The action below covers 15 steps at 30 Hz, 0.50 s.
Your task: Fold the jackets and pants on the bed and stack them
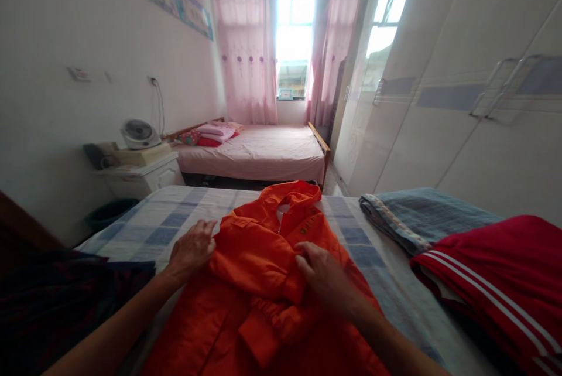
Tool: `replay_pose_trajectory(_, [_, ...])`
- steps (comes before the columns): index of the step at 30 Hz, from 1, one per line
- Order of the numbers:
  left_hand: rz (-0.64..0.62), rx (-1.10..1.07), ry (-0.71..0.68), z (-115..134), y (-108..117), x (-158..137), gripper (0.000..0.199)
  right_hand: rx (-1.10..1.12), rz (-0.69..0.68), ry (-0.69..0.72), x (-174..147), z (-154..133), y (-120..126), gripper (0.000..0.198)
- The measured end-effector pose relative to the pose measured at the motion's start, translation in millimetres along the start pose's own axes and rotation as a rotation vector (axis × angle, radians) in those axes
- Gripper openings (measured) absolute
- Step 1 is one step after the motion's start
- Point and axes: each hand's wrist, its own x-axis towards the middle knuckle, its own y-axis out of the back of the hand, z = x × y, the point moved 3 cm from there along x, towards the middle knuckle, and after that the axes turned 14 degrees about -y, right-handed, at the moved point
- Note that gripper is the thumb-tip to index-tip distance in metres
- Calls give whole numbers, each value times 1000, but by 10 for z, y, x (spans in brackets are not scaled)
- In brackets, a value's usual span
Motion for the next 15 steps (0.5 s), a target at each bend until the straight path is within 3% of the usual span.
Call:
replay_pose_trajectory(4, [9, -35, -308, 602, -10, 14, 40, 273, 249, -253, 554, 140, 432, 24])
replay_pose_trajectory(7, [-12, -122, -539, 990, -234, -74, 47, 394, 255, -423, 1035, 295, 596, 21])
replay_pose_trajectory(11, [-98, -228, -568, 1100, -643, -187, 45, 564, 175, -555, 1484, 456, 540, 28])
replay_pose_trajectory(15, [-125, -262, -539, 1024, -817, -189, 46, 693, 157, -580, 1784, 437, 415, 32])
